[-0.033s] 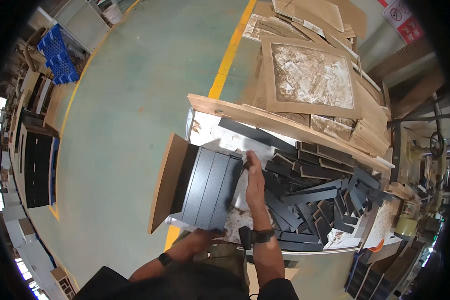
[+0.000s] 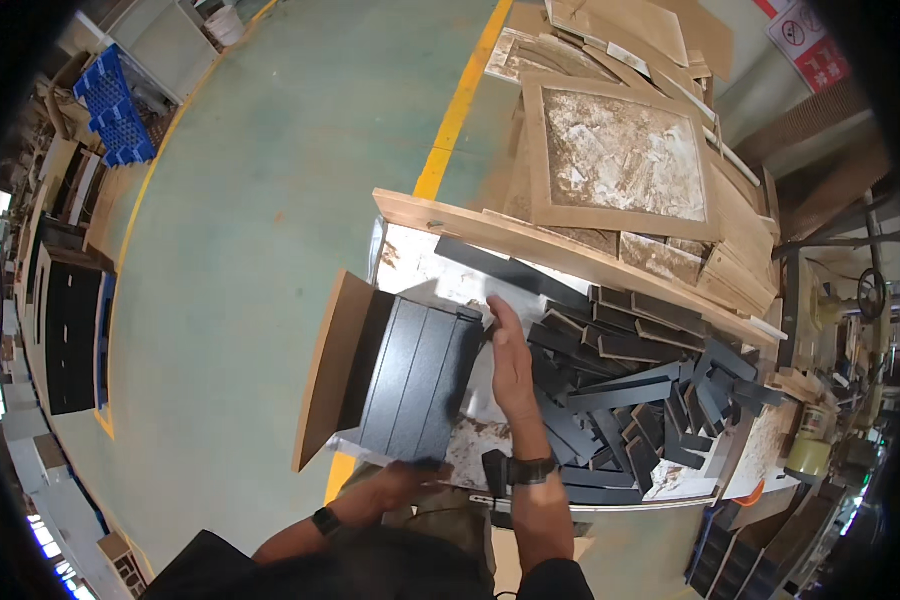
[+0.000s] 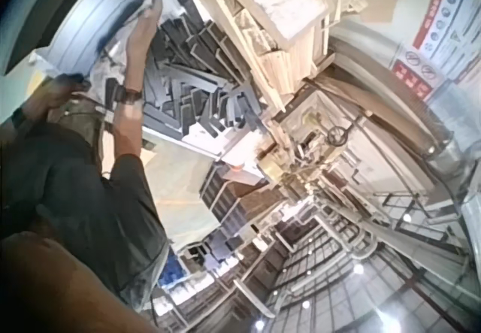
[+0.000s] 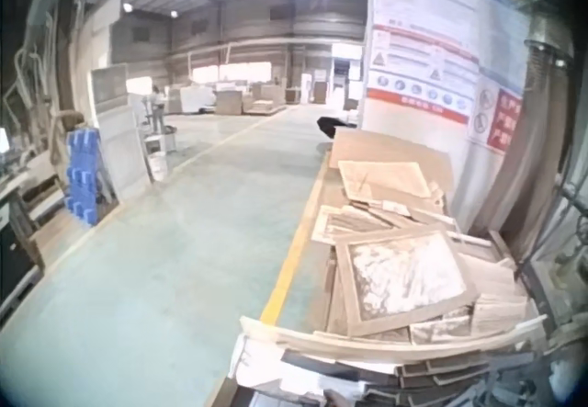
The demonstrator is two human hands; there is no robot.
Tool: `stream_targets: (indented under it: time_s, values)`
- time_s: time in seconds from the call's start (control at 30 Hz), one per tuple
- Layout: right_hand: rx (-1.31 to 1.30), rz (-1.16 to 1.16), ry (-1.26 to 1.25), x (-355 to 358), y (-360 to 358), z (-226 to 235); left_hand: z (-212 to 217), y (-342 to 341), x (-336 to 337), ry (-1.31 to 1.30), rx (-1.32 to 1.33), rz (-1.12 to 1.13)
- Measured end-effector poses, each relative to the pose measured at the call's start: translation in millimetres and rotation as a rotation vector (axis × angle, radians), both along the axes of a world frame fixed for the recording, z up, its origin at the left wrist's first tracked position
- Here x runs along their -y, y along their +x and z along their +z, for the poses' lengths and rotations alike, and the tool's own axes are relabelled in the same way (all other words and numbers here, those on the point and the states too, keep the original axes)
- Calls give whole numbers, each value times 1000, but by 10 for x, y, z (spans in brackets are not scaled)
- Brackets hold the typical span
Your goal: Polishing black furniture parts using a belt sander, sorting them on a table, and arranging them on a wooden board.
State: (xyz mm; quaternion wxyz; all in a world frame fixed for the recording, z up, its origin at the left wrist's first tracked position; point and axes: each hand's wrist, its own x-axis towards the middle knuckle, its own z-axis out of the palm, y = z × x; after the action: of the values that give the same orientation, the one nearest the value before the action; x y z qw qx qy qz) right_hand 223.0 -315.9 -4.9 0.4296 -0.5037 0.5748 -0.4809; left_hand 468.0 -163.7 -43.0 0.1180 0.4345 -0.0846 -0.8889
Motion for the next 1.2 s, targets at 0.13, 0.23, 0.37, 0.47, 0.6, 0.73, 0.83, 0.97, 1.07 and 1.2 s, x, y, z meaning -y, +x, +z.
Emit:
stream_targets:
  time_s: [0.13,0.23,0.37,0.47,0.6,0.73,0.83,0.97,1.07,1.2]
  values:
    - [7,224,97,530,-328,165,52,-98,63,-28,52,-276]
    - [-25,536,421,750,-400,41,73,-142,127,-111,81,-261]
    - [5,669,271,706,-392,-104,91,-139,165,-162,22,-113]
    - [56,684,285,655,-409,-125,108,-156,174,-47,-19,-7]
    - [6,755,301,692,-452,-72,201,-193,192,6,-59,84]
    - [-6,830,298,756,-503,-58,296,-209,229,-4,-109,136]
    - [88,831,301,854,-572,-194,319,-210,234,-40,-93,142]
    - [129,771,329,1111,-523,-575,235,-170,243,-262,139,4]
    - [262,777,466,1227,-357,-740,98,-109,293,-281,222,71]
    - [201,894,375,1538,-45,-803,-97,-105,342,-302,304,133]
